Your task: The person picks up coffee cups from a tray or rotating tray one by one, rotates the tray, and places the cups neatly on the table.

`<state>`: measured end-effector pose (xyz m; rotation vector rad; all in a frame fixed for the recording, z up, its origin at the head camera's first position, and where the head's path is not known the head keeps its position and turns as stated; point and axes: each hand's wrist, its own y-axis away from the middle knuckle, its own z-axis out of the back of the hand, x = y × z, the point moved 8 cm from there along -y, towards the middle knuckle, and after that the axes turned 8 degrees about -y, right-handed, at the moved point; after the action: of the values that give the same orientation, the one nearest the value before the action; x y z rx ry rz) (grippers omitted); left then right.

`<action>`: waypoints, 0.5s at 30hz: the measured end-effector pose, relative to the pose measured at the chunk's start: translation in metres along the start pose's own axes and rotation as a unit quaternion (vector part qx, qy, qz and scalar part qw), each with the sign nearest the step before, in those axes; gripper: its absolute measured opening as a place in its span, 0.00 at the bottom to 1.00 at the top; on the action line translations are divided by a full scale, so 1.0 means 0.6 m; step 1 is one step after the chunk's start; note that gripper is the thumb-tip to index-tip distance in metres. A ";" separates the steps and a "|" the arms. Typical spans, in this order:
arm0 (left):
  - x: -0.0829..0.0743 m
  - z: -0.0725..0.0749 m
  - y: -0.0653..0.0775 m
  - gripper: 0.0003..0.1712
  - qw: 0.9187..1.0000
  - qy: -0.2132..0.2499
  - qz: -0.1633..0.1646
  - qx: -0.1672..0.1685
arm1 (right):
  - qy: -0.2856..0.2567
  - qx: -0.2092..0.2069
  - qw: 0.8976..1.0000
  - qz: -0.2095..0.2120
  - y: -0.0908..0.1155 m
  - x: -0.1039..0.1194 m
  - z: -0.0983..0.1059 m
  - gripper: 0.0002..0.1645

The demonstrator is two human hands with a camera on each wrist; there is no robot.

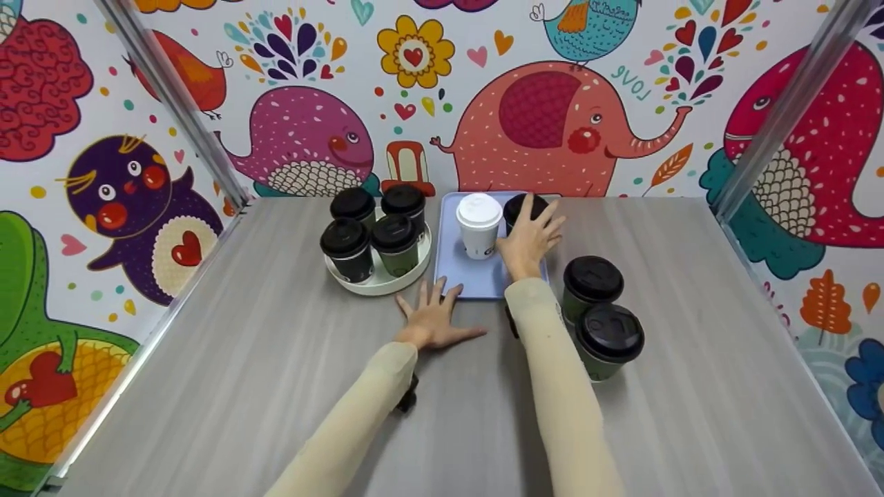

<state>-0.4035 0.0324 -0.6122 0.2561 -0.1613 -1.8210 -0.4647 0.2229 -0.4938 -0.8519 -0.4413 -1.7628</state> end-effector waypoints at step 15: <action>-0.002 0.024 0.031 0.63 1.000 0.003 -0.001 -0.007 | -0.057 -0.012 0.997 0.048 -0.012 -0.001 0.005 0.47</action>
<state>-0.3896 0.0283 -0.5936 0.2527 -0.1439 -1.8227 -0.4703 0.2278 -0.4917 -0.9786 -0.4478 -1.6402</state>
